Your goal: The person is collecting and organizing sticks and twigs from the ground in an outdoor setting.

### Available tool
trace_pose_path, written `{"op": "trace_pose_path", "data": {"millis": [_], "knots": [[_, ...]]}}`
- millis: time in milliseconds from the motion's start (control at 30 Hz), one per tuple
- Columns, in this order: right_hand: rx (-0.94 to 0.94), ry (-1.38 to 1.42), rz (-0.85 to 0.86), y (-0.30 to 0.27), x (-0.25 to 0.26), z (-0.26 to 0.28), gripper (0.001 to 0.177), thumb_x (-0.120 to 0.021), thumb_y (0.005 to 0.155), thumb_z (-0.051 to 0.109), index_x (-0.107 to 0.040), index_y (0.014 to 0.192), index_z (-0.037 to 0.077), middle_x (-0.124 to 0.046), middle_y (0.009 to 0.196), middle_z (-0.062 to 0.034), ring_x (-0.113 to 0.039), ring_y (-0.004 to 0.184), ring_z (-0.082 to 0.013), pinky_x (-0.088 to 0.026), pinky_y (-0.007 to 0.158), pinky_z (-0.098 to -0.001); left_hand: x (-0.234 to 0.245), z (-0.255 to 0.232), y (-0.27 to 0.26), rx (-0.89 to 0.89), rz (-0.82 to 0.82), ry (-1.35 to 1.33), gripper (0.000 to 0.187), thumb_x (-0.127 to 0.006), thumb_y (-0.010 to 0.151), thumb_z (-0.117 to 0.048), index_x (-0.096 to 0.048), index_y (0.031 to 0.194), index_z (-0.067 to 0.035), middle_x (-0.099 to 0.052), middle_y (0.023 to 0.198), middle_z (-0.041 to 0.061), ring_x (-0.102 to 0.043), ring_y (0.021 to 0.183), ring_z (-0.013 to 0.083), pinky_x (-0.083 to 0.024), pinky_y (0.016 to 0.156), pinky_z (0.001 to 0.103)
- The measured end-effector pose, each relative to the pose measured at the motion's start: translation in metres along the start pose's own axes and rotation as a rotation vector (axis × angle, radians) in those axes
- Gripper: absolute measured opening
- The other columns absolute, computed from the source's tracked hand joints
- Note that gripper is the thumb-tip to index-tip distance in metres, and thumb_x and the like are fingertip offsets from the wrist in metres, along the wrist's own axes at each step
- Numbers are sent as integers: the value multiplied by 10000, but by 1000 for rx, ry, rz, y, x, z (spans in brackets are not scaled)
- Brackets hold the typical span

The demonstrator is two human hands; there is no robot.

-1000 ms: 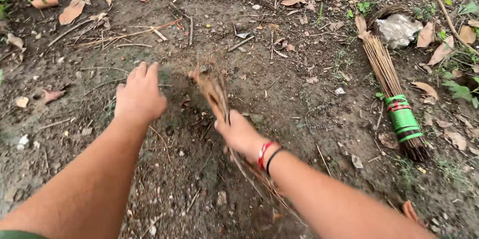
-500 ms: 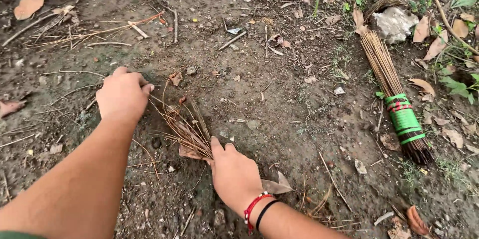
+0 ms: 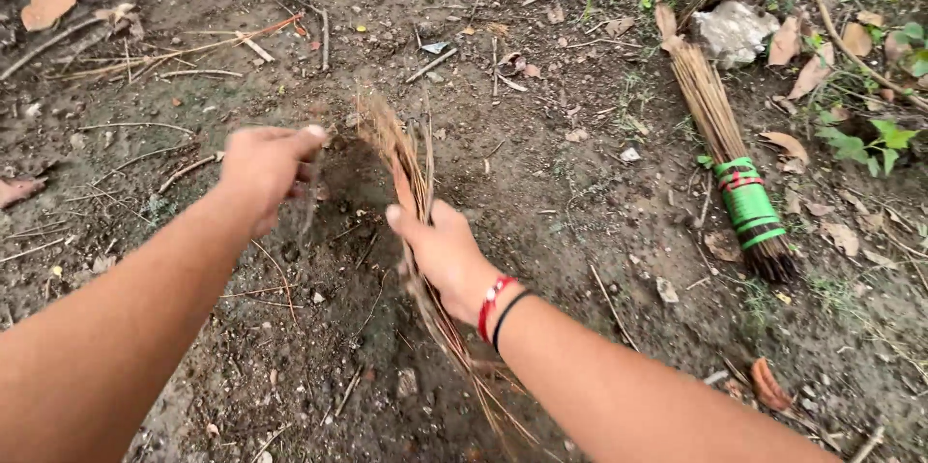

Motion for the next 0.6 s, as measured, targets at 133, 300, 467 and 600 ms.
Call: {"op": "trace_pose_path", "data": {"millis": [133,300,467,600], "knots": [[45,82,52,2,-17,30,285,-657,989,316,-549,1099,76,-553,791,-21,-549,580,-149,-469,484,-343,-44,-17,-47,168,144,-394,195,-715,935,-266,-721,994,-80,-701,845,23,-636,715,140,-501,624,363],[219,250,293,14,-68,56,274,-600,1002,323,-666,1131,90,-683,877,5,-616,715,-93,-516,586,-263,-38,-35,-65,174,165,-659,119,-686,917,-190,-727,977,-97,-714,864,57,-656,697,172,-539,602,351],[94,153,431,-15,-116,87,230,-658,958,284,-670,1057,77,-665,864,-17,-587,649,-109,-472,555,-304,36,-27,-60,177,62,-555,164,-681,914,-270,-732,989,-133,-688,830,30,-583,645,157,-492,575,331],[136,-124,489,-5,-144,97,202,-673,926,217,-655,1061,68,-715,933,-75,-596,674,-143,-517,618,-332,66,-15,-63,234,-29,-683,372,-643,901,-401,-596,1136,-117,-639,908,73,-590,731,218,-528,628,388]]}}
Point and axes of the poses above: each hand's wrist, its own y-axis towards the middle knuckle, its own x-axis out of the back of the hand, z = x × y, the point moved 10 cm from there along y, towards the middle knuckle
